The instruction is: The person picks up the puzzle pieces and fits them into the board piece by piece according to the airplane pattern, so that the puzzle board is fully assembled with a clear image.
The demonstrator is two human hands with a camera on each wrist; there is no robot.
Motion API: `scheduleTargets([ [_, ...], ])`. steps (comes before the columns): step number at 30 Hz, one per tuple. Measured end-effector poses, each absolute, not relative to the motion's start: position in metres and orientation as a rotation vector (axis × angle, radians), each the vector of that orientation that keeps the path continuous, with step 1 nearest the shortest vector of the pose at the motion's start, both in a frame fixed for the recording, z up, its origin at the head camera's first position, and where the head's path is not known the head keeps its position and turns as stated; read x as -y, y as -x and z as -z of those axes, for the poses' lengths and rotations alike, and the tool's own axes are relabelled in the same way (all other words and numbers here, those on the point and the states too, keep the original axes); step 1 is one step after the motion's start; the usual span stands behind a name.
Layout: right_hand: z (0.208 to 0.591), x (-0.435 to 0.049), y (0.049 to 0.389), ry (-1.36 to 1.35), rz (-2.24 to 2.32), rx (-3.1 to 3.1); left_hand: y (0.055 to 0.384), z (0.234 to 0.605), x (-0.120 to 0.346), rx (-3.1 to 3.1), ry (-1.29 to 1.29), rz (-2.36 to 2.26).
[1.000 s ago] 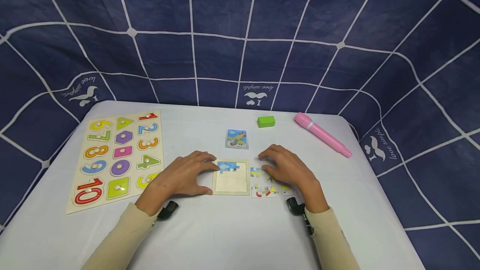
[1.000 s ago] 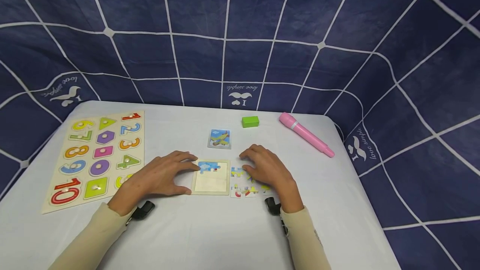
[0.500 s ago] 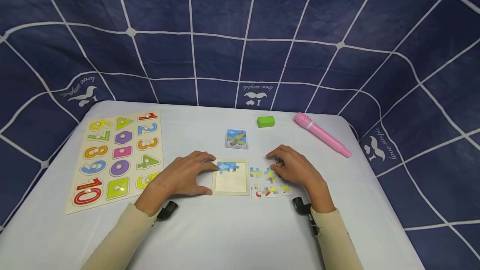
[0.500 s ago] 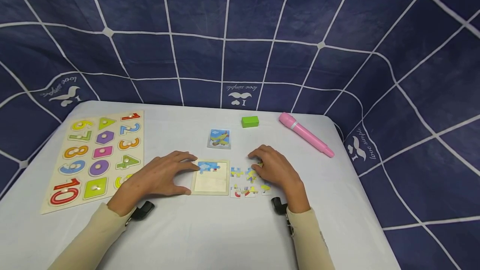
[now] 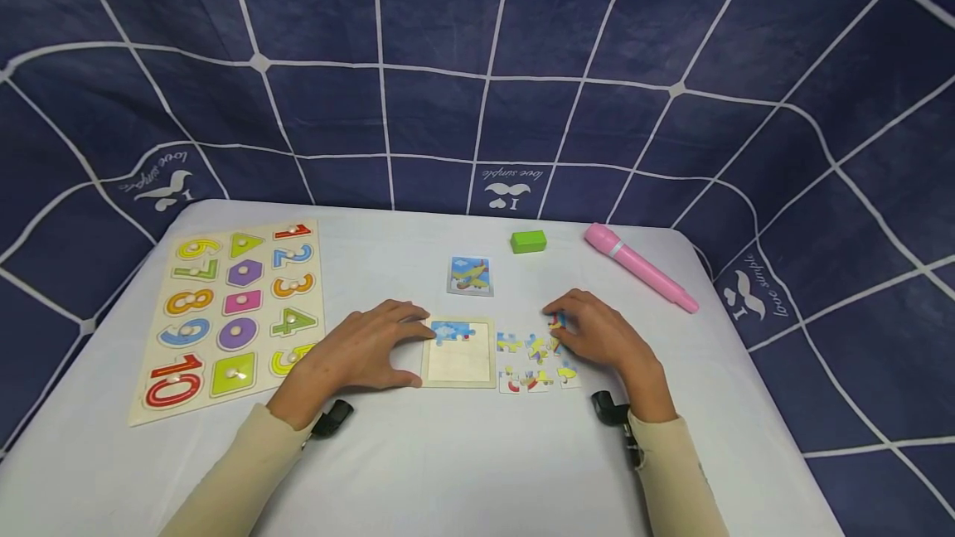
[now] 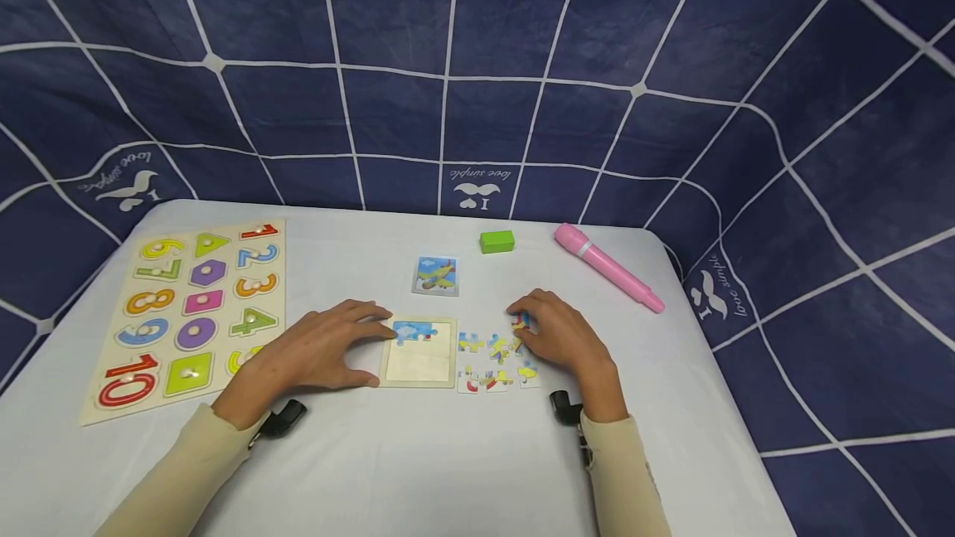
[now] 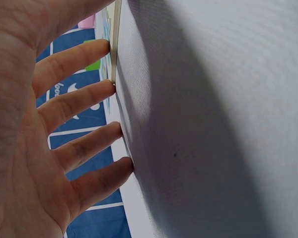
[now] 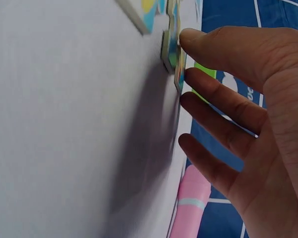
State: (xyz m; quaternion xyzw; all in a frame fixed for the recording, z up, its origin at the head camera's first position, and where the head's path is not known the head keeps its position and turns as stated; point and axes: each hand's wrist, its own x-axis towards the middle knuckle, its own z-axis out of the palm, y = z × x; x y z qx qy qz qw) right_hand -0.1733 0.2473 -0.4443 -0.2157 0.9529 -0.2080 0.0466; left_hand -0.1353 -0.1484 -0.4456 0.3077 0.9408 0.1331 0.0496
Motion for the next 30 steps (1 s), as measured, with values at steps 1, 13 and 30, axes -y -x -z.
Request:
scheduleTargets([
  [1,0.4447,-0.2487,0.1736,0.657,0.636,-2.909,0.1353,0.4457,0.1485,-2.865,-0.937,-0.407],
  [13,0.4460,-0.2573,0.1763,0.668,0.660,-2.885,0.1356,0.4462,0.1490,-2.871,-0.953,-0.411],
  [30,0.4488,-0.2559,0.1764,0.682,0.650,-2.919,0.1356,0.4459,0.1492,-2.872,-0.953,-0.405],
])
